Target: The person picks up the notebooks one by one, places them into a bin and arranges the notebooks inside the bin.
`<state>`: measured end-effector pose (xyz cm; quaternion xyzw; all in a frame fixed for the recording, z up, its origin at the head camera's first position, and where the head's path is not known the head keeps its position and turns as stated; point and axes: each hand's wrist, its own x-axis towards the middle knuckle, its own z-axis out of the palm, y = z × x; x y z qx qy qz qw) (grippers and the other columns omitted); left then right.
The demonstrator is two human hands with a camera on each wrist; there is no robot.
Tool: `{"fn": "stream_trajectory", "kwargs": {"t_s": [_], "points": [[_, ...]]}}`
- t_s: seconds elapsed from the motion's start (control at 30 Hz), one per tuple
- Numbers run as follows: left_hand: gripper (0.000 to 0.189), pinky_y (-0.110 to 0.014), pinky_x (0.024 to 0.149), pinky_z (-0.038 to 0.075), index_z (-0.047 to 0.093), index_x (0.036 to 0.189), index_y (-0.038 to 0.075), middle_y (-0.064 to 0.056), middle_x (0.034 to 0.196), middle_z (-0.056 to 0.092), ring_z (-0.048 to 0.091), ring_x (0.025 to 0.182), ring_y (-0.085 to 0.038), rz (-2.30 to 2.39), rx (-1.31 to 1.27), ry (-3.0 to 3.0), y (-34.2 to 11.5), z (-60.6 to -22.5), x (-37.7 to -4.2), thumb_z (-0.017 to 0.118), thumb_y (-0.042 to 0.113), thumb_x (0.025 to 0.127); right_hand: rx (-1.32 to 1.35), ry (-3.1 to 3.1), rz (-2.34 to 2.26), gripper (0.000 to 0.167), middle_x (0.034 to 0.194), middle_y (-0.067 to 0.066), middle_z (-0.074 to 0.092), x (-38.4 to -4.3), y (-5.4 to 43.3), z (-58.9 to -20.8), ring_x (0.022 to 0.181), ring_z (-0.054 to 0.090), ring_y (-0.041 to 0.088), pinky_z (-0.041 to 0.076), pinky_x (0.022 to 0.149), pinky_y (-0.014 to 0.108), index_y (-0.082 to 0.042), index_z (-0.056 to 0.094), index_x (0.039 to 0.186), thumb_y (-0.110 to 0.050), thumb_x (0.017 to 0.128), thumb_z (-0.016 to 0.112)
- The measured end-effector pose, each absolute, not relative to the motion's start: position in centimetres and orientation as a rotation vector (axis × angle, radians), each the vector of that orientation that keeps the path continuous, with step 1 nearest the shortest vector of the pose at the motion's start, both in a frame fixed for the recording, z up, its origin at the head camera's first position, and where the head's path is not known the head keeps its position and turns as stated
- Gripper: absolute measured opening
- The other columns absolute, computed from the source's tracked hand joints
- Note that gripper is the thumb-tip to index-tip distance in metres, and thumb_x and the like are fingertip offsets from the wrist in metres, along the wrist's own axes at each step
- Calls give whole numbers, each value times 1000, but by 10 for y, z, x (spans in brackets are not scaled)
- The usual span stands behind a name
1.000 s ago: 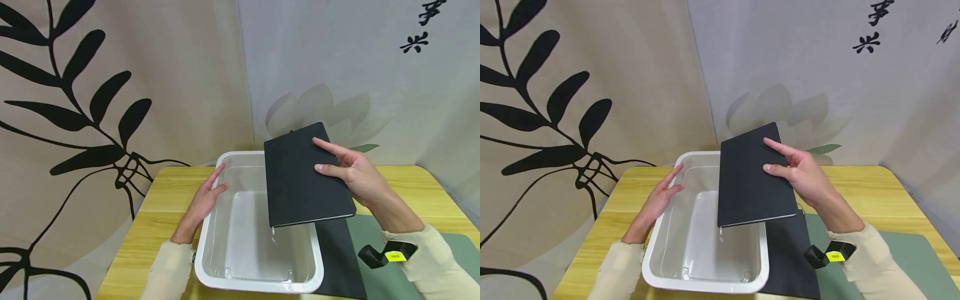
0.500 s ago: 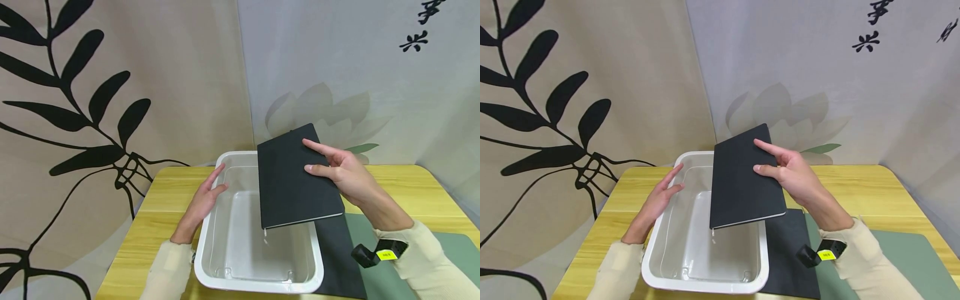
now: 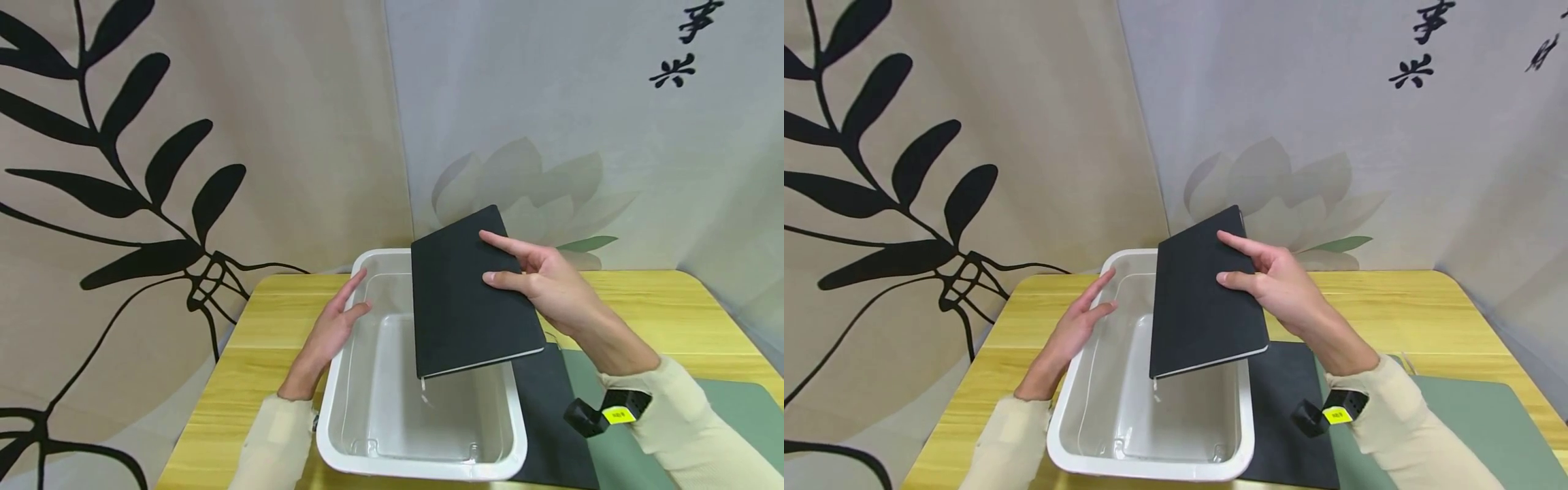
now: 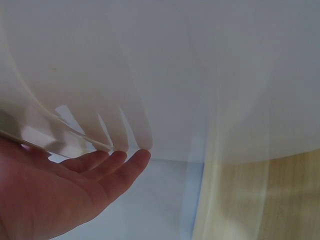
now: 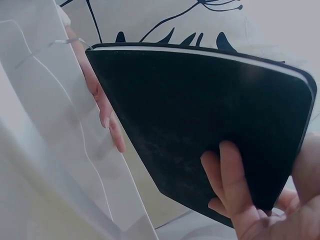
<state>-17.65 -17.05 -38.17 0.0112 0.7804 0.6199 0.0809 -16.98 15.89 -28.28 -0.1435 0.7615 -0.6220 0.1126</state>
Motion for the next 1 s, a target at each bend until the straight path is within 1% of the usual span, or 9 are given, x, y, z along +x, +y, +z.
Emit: {"fn": "stream_trajectory", "kwargs": {"t_s": [0.1, 0.17, 0.27, 0.4, 0.53, 0.67, 0.83, 0.93, 1.0], "points": [[57, -46, 82, 56, 32, 153, 41, -1, 160, 29, 62, 108, -40, 1849, 36, 2332, -171, -383, -176, 51, 25, 101, -414, 2259, -1794, 65, 162, -2, 25, -170, 156, -282, 151, 15, 18, 43, 98, 15, -23, 42, 151, -19, 93, 70], [57, -45, 83, 56, 32, 153, 41, 0, 160, 28, 61, 110, -40, 1839, 38, 2342, -171, -383, -176, 51, 25, 101, -402, 2261, -1786, 65, 162, -2, 24, -171, 153, -281, 150, 16, 18, 43, 104, 24, -25, 43, 151, -18, 92, 70], [57, -48, 86, 55, 30, 154, 42, 1, 161, 26, 59, 114, -40, 1816, 45, 2361, -172, -383, -176, 49, 26, 102, -394, 2289, -1768, 64, 162, -2, 23, -172, 149, -280, 148, 18, 18, 32, 115, 38, -25, 44, 150, -18, 92, 70], [57, -55, 89, 52, 29, 154, 42, 0, 161, 26, 58, 117, -42, 1810, 43, 2368, -171, -382, -175, 48, 26, 103, -402, 2307, -1759, 64, 162, -1, 23, -173, 144, -280, 148, 16, 20, 22, 118, 51, -24, 45, 150, -16, 92, 70], [58, -55, 101, 45, 32, 154, 37, 0, 163, 23, 46, 133, -35, 1805, 57, 2403, -170, -382, -177, 51, 26, 101, -412, 2306, -1745, 63, 163, -1, 23, -175, 140, -281, 152, 8, 21, 18, 119, 54, -21, 45, 150, -15, 92, 69], [59, -53, 107, 39, 34, 154, 34, 4, 164, 20, 32, 142, -27, 1802, 70, 2426, -169, -382, -178, 54, 24, 100, -389, 2303, -1740, 63, 162, 0, 24, -177, 136, -283, 149, 13, 20, 21, 118, 52, -21, 47, 149, -14, 91, 70], [58, -53, 100, 46, 33, 154, 36, 3, 164, 20, 44, 134, -32, 1802, 57, 2411, -169, -382, -177, 52, 24, 100, -370, 2315, -1717, 64, 159, 4, 29, -179, 129, -285, 140, 25, 22, 27, 115, 50, -22, 48, 148, -13, 89, 71], [58, -53, 98, 48, 33, 154, 37, 2, 164, 21, 48, 130, -34, 1801, 48, 2408, -169, -383, -177, 52, 25, 100, -362, 2312, -1712, 64, 160, 4, 28, -179, 124, -287, 140, 27, 23, 29, 114, 50, -22, 48, 148, -12, 89, 70], [58, -53, 99, 47, 33, 154, 37, 2, 164, 21, 47, 131, -33, 1807, 51, 2407, -169, -383, -177, 52, 24, 100, -355, 2312, -1712, 64, 156, 6, 35, -179, 121, -287, 137, 31, 24, 32, 112, 49, -22, 49, 147, -12, 88, 70]]}}
